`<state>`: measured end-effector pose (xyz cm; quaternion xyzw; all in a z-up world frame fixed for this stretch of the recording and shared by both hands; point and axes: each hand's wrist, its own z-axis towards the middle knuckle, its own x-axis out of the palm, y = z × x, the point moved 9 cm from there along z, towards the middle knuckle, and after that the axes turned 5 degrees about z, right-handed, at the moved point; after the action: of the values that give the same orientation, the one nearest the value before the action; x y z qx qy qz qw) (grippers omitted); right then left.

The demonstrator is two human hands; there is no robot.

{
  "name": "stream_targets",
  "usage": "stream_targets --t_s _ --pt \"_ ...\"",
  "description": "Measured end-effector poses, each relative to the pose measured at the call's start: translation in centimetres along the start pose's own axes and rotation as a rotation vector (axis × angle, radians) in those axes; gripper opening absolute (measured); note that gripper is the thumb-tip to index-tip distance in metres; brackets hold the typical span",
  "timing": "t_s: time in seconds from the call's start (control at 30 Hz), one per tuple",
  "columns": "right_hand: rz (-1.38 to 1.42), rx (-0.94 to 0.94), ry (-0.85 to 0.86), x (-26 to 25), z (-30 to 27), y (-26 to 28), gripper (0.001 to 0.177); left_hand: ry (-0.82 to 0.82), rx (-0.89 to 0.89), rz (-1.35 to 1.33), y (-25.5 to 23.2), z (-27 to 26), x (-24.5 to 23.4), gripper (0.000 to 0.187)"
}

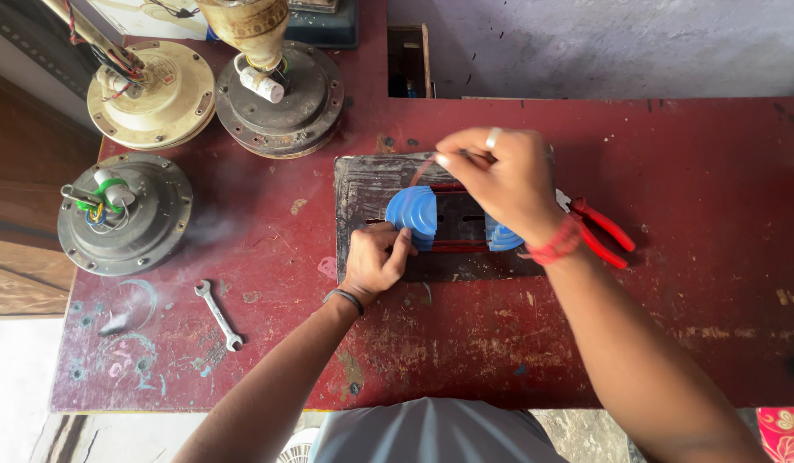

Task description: The person winds red insulated copper wire around a blue plastic bobbin placed on a wooden board. They repeatedly wrap the wire by hand, occasionally using red-handled pliers to cut the wire. The process continues throughout the clip, building up layers of wire on the bobbin.

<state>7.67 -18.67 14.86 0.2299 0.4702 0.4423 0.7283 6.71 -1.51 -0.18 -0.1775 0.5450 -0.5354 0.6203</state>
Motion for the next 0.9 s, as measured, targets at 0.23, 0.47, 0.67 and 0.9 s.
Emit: stream_targets --t_s 0.23,0.47,0.67,0.9 --pt "-0.127 0.184 -0.047 3.0 3.0 -4.8 0.010 0.160 -0.329 -0.237 3.8 0.9 0.8 0.039" --pt "-0.144 0.259 -0.026 3.4 4.3 -7.8 0.009 0.302 -0.625 -0.613 6.2 0.7 2.1 0.043" --pt "-0.126 0.398 -0.007 2.3 2.9 -10.2 0.014 0.159 -0.609 -0.431 5.2 -0.4 2.1 0.036" --pt "-0.042 0.458 -0.081 1.2 1.0 -11.6 0.017 -0.037 -0.620 -0.323 4.5 -0.9 0.8 0.037"
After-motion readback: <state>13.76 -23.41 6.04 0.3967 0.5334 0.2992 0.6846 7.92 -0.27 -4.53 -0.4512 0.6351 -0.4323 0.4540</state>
